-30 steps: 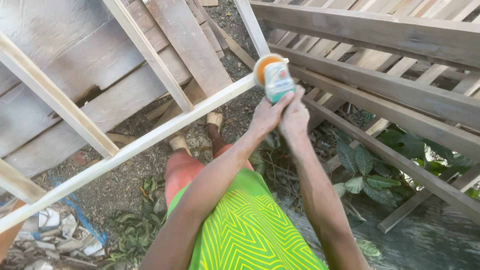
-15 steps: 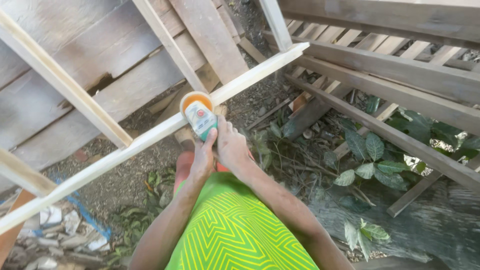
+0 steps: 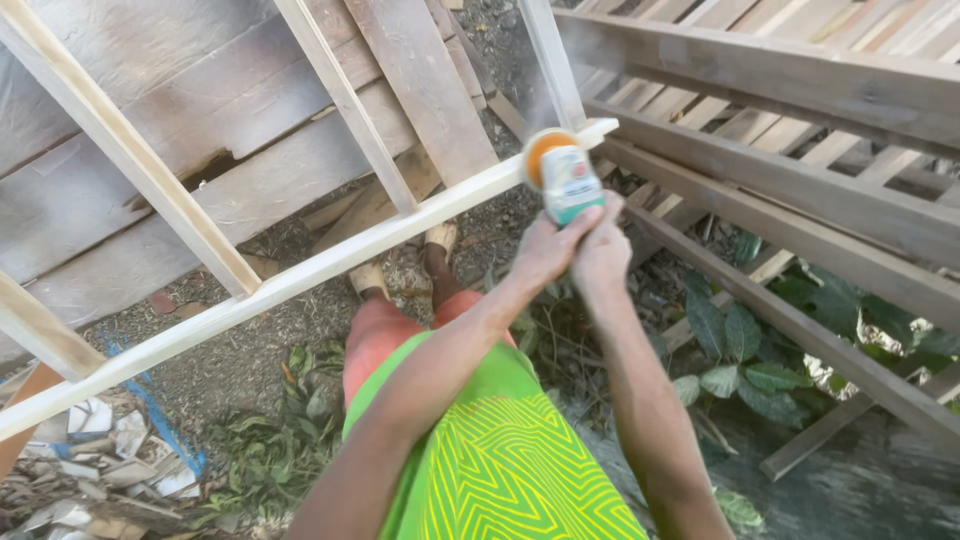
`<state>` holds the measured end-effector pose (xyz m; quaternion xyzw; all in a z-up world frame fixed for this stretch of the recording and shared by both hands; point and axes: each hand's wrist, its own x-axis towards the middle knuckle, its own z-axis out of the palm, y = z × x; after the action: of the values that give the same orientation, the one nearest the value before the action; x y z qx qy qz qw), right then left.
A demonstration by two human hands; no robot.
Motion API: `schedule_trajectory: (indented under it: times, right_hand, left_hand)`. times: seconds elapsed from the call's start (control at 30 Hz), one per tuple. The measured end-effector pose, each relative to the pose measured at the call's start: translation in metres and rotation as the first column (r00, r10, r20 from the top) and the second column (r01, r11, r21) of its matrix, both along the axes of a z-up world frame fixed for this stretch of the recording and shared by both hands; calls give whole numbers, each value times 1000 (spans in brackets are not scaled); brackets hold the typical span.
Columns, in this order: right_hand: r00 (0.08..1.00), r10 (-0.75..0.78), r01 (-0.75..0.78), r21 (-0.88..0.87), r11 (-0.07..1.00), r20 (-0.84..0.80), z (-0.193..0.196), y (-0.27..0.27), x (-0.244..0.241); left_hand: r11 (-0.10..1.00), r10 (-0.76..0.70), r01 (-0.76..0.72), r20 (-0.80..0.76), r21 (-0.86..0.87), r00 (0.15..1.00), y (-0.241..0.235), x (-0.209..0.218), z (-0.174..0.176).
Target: The person uses an angle grinder with a sanding disc to smooth the surface of a wooden frame. They move the tool along the length of the frame, adjusting their position as needed.
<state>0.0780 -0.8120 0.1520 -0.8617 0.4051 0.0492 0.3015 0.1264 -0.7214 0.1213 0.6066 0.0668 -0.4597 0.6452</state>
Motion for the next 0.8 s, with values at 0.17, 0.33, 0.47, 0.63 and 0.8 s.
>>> schedule_trajectory:
  times: [0.17, 0.33, 0.47, 0.63, 0.8]
  right_hand:
    - [982, -98, 99, -4, 995, 161, 7, -64, 1]
    - [964, 223, -219, -47, 975, 143, 12, -20, 3]
    - [916, 392, -393, -5, 920, 81, -2, 80, -3]
    - [804, 595, -595, 24, 804, 15, -14, 234, -4]
    - [709, 705, -689, 183, 701, -30, -37, 372, -6]
  left_hand:
    - [974, -155, 133, 109, 184, 982, -66, 12, 13]
    - [973, -158, 135, 116, 189, 981, -20, 4, 4]
    - [1000, 13, -15, -79, -17, 997, 87, -13, -18]
    - [887, 379, -417, -200, -197, 903, 242, -56, -56]
    - [668, 647, -695, -255, -265, 719, 383, -85, -121]
